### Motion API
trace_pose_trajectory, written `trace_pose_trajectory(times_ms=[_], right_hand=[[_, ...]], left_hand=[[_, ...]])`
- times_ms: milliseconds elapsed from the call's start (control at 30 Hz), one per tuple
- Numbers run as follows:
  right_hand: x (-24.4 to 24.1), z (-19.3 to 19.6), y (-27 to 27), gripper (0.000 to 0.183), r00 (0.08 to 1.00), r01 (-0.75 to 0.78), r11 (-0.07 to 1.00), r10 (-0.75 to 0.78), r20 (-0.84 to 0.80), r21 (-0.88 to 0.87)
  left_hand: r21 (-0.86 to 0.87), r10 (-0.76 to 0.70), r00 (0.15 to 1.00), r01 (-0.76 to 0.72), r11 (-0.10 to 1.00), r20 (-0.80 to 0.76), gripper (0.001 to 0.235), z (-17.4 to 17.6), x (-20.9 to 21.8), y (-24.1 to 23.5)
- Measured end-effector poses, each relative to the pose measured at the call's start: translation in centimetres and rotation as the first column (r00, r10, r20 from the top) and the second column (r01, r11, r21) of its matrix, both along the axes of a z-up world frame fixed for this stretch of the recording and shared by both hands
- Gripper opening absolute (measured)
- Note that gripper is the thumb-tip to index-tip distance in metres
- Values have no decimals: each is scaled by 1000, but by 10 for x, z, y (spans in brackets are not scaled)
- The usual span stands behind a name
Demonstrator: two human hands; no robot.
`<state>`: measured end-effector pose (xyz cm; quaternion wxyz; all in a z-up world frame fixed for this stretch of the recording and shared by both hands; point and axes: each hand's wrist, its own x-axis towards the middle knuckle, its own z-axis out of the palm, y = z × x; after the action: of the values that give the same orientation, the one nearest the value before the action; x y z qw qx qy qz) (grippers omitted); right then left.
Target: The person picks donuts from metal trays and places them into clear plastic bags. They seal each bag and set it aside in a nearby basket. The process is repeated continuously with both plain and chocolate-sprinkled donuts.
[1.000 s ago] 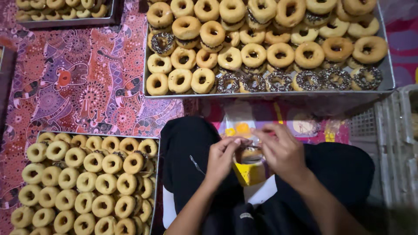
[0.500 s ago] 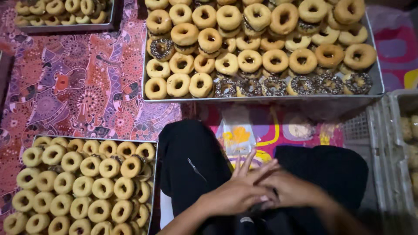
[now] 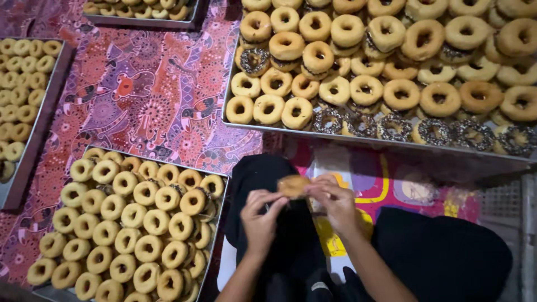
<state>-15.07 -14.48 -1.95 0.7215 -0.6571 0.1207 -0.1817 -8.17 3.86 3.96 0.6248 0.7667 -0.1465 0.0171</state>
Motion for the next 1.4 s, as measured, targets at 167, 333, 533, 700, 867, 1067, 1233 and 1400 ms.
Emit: trace_pose_trajectory(times_ms=[167, 333, 533, 700, 867, 1067, 1233, 1400], right_hand=[[1, -53, 39, 14, 987, -42, 949, -9, -160, -313], [-24, -106, 57, 16, 933, 33, 970, 57, -356, 242], [-35, -158, -47, 54, 916, 125, 857, 94, -389, 500], [-33, -166, -177, 43, 632, 496, 781, -624, -460, -379], [6, -146, -151, 25, 691, 36, 491, -641, -333, -870], [92, -169, -89, 29, 743, -414, 540, -265, -614, -733], [106, -164, -107, 39, 641, -515, 654, -136, -756, -554], [53, -77, -80, 56, 948, -118, 991, 96, -304, -55]], left_hand=[[294, 156, 954, -77, 953, -257, 13, -51, -13, 63], [63, 2, 739, 54, 997, -673, 36, -82, -18, 76], [-194, -475, 699, 445, 874, -534, 61, -82, 12, 13], [362, -426, 822, 554, 750, -378, 55, -129, 58, -75], [869, -416, 803, 491, 58, -426, 74, -191, 81, -151], [949, -501, 821, 316, 2, -273, 100, -237, 92, -165], [913, -479, 815, 402, 65, -325, 99, -207, 88, -156], [371, -215, 930, 321, 872, -299, 100, -150, 70, -100]])
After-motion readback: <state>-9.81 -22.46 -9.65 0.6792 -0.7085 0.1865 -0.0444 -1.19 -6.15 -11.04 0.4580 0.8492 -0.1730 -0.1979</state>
